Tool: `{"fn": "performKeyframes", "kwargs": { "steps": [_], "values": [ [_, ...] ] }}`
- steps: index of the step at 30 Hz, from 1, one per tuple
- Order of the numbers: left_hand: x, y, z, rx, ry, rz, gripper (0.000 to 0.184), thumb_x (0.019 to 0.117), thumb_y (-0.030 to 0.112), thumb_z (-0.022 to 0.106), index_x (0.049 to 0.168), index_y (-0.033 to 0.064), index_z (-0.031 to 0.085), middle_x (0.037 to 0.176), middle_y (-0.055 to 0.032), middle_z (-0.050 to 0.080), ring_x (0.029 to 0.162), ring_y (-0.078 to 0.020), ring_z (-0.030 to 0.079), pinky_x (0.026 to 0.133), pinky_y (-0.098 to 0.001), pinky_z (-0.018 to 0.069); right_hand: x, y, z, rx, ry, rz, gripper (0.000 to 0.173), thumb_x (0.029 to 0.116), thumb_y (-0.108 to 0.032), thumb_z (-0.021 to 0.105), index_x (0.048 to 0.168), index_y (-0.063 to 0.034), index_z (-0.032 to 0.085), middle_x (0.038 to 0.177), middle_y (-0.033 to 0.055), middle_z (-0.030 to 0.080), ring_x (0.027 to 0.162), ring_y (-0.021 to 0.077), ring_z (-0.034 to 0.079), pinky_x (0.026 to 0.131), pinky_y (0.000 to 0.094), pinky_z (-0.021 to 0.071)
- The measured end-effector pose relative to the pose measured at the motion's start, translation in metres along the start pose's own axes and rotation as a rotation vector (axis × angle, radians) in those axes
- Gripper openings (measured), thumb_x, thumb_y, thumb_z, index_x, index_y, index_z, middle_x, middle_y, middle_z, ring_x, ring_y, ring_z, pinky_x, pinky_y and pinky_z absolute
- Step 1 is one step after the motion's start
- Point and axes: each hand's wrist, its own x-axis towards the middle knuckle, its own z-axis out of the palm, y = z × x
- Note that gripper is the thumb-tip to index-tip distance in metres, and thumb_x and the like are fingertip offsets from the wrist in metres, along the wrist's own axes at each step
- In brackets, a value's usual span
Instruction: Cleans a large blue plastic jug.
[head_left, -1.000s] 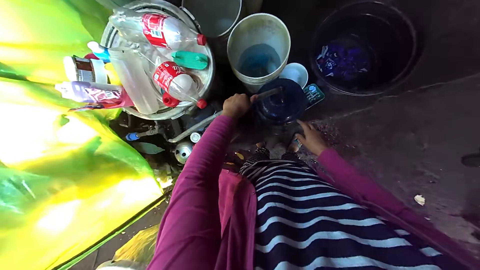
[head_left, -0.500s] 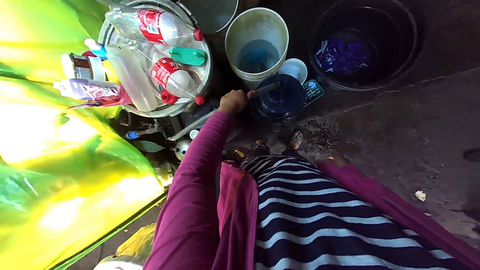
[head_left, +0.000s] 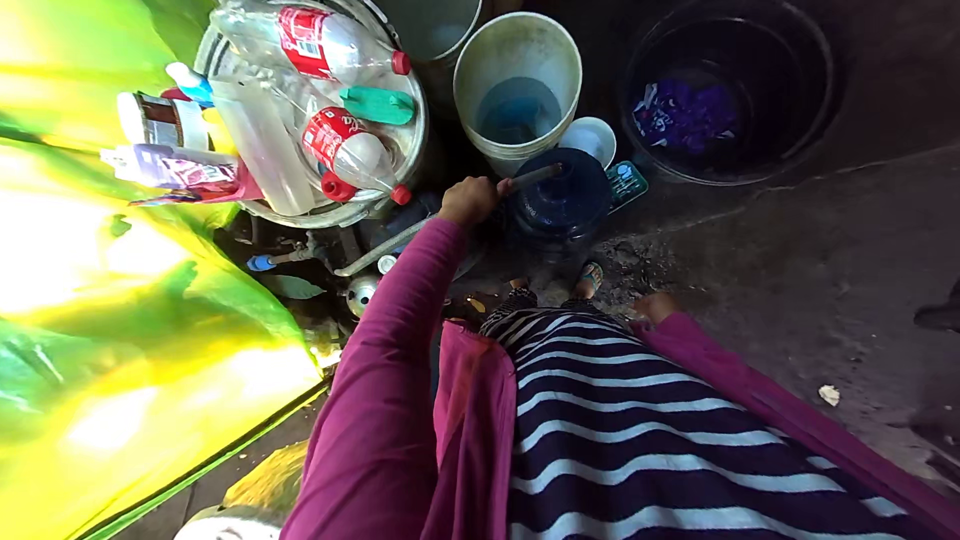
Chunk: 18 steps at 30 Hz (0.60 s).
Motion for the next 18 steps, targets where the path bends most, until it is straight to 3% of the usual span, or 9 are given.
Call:
{"fn": "performKeyframes", "kwargs": {
  "steps": [2,5,9,13,18],
  "values": [
    [0.001,-0.001,0.001,0.001,0.002,0.006,0.081,0.1066,0.064,0.021,0.111,-0.0016,0.069,0.120,-0.0286,0.067,0.118,-0.0474,0.063,0.089,-0.0710,0.0482,0.001,0.007,0.000,0.025,0.035,0.022,0.053,0.1104,-0.037,0.045,0.127,0.0086,0.066,0.133,0.0334,0.061,0.133,0.0472,0.054,0.114,0.0629,0.0356],
    [0.002,-0.002,0.001,0.002,0.001,0.012,0.082,0.1062,0.065,0.021,0.111,-0.0018,0.069,0.120,-0.0286,0.067,0.119,-0.0471,0.063,0.090,-0.0710,0.0481,0.005,0.018,0.001,0.150,0.082,0.057,0.051,0.1112,-0.035,0.043,0.124,0.0078,0.067,0.129,0.0319,0.064,0.127,0.0451,0.059,0.110,0.0617,0.0388],
    [0.003,-0.002,0.000,0.005,-0.003,0.014,0.082,0.1064,0.064,0.020,0.110,-0.0020,0.068,0.120,-0.0283,0.067,0.119,-0.0463,0.063,0.090,-0.0702,0.0481,0.007,0.024,0.005,0.251,0.023,0.091,0.041,0.1117,-0.024,0.042,0.135,0.0064,0.057,0.126,0.0317,0.061,0.104,0.0389,0.065,0.096,0.0531,0.0490],
    [0.003,-0.003,0.001,0.005,0.004,0.022,0.081,0.1067,0.064,0.021,0.109,-0.0025,0.068,0.118,-0.0282,0.067,0.118,-0.0464,0.063,0.089,-0.0701,0.0484,0.006,0.020,0.009,0.234,-0.020,0.079,0.040,0.1113,-0.020,0.043,0.138,0.0072,0.055,0.125,0.0320,0.061,0.102,0.0372,0.065,0.094,0.0505,0.0498],
    [0.003,-0.002,0.002,0.009,0.004,0.019,0.082,0.1062,0.065,0.020,0.108,-0.0019,0.068,0.118,-0.0277,0.067,0.118,-0.0459,0.064,0.089,-0.0697,0.0489,0.007,0.015,0.012,0.202,-0.036,0.040,0.041,0.1105,-0.021,0.044,0.137,0.0073,0.056,0.128,0.0320,0.062,0.112,0.0412,0.064,0.101,0.0540,0.0477]
  ]
}}
